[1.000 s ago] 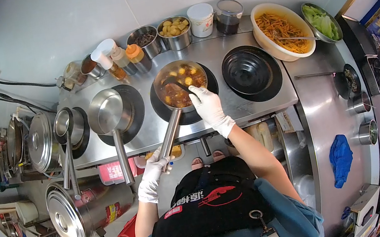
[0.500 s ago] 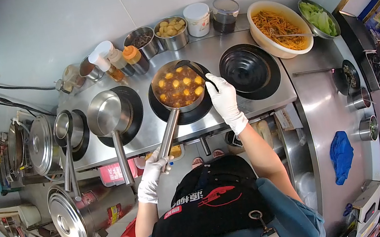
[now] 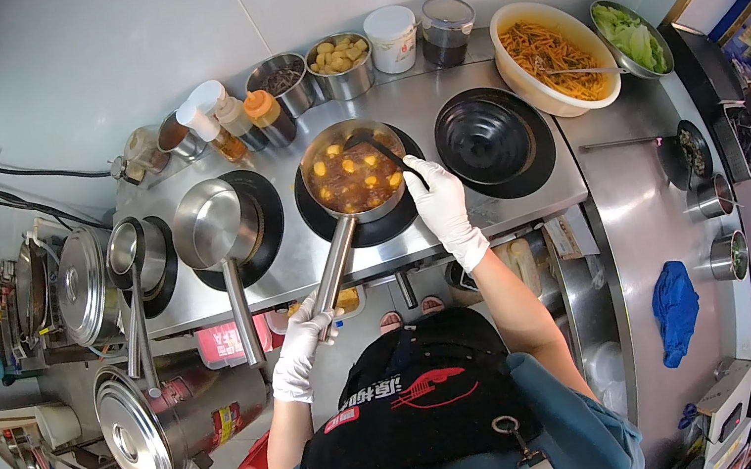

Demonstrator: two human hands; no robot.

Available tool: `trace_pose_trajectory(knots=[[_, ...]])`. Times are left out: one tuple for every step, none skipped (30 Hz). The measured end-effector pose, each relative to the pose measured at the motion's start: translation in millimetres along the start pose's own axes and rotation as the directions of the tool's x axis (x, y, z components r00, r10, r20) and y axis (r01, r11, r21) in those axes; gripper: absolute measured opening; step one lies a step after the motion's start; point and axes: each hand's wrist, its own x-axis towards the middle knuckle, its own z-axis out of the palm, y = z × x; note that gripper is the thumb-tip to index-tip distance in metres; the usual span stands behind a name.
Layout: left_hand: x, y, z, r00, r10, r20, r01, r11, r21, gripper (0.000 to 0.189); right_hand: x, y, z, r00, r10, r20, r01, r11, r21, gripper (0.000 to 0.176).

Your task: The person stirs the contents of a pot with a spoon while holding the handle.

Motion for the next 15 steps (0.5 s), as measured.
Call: trace_pose_trajectory(knots=[[0,0,-1,1.000,0.006,0.007,-0.006,1.000,0.017,0.059,0,0,0,1.000,-0.010,0.002,0.010,1.000,0.001,0.023],[0,0,-1,1.000,0.012,0.014,-0.013,0.999,0.034,0.056,-1,1,0,1.000,-0.011,0.003,0.011,1.000,0.001,0.023],[-1,0,-1,1.000,0.013,0.013,-0.013,0.999,0.033,0.056,-1,0,-1,1.000,-0.023,0.019,0.024,1.000,-0.017,0.023],[-1,1,0,1.000,0.013,0.011,-0.013,0.999,0.032,0.056,-2,-1,-3,0.999,-0.036,0.036,0.037,0.999,-0.034,0.023],[-2,2,0,1.000,0.013,0.010,-0.014,0.999,0.031,0.056,-2,-3,-5,0.999,-0.037,0.037,0.038,0.999,-0.034,0.023],[-2,2,0,1.000,0.014,0.009,-0.014,0.999,0.030,0.056,-2,-5,-9,0.995,-0.056,0.080,0.063,0.994,-0.085,0.023],[-2,2,0,1.000,0.016,0.012,-0.016,0.999,0.029,0.056,-2,-7,-12,0.989,-0.073,0.125,0.090,0.987,-0.136,0.023],[-2,2,0,1.000,0.018,0.017,-0.018,0.999,0.030,0.057,-2,-9,-17,0.989,-0.073,0.125,0.090,0.987,-0.136,0.023],[-1,1,0,1.000,0.018,0.017,-0.018,0.999,0.029,0.057,-1,-13,-22,0.979,-0.090,0.185,0.124,0.976,-0.179,0.023],[0,0,-1,1.000,0.017,0.018,-0.017,1.000,0.026,0.057,0,-16,-26,0.964,-0.103,0.245,0.159,0.962,-0.220,0.023],[0,-1,-1,1.000,0.015,0.020,-0.015,1.000,0.022,0.057,0,-21,-30,0.964,-0.102,0.244,0.158,0.962,-0.221,0.023],[0,-1,-1,1.000,0.014,0.021,-0.015,1.000,0.022,0.057,0,-27,-34,0.955,-0.066,0.290,0.147,0.953,-0.266,0.022],[0,-1,-1,1.000,0.014,0.017,-0.015,1.000,0.026,0.057,1,-29,-37,0.942,-0.027,0.334,0.138,0.940,-0.311,0.021],[0,-1,-1,1.000,0.015,0.012,-0.015,0.999,0.030,0.057,1,-27,-37,0.942,-0.027,0.334,0.138,0.940,-0.312,0.021],[0,-1,-1,1.000,0.014,0.013,-0.015,0.999,0.030,0.057,1,-25,-38,0.938,-0.033,0.345,0.158,0.927,-0.340,0.021]])
